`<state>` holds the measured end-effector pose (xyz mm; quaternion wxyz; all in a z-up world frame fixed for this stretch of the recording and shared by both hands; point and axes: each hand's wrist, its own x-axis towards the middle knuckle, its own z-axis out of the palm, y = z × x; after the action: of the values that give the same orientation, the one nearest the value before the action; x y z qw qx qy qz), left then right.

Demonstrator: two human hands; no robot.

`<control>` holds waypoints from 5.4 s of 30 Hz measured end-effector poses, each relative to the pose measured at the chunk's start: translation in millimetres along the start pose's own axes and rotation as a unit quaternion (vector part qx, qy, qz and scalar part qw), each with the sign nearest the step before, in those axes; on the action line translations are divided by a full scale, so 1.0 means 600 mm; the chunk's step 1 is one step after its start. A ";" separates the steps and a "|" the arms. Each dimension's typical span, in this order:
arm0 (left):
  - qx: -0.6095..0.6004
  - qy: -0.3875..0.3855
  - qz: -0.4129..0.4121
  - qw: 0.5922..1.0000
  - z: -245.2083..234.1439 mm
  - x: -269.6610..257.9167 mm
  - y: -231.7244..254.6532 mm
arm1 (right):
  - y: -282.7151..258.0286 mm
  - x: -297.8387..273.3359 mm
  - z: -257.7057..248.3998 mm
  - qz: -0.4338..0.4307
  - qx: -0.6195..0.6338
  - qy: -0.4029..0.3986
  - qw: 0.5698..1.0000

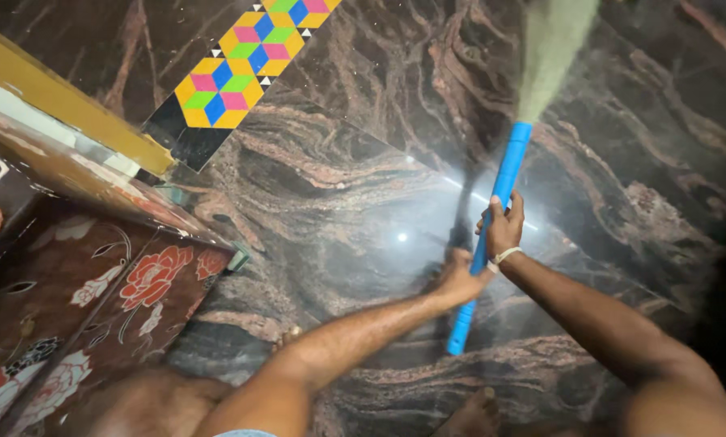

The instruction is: The person sweeps a marble floor with a broom, including under the edge of a bed, and then picks up and folds a small pink and black mat by hand.

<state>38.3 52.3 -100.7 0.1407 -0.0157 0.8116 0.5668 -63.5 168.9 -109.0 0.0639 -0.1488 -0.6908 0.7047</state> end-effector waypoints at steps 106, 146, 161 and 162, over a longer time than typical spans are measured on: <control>0.221 -0.025 -0.119 0.968 -0.308 -0.145 -0.104 | -0.025 -0.081 0.099 -0.133 -0.550 -0.563 0.603; -0.109 0.226 0.094 0.963 -0.230 0.052 0.037 | -0.118 -0.141 0.100 -0.144 -0.353 -0.287 0.879; 0.230 0.074 0.107 0.964 -0.272 0.049 -0.055 | -0.119 0.065 -0.156 -0.259 -0.660 -0.274 0.650; 0.275 0.024 0.046 0.960 -0.273 0.050 -0.053 | -0.128 0.078 -0.153 -0.241 -0.723 -0.222 0.608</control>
<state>-19.1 -106.5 -85.3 0.0943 0.0471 0.9390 0.3274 -89.4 273.1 -38.6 -0.0527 0.1862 -0.9796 -0.0536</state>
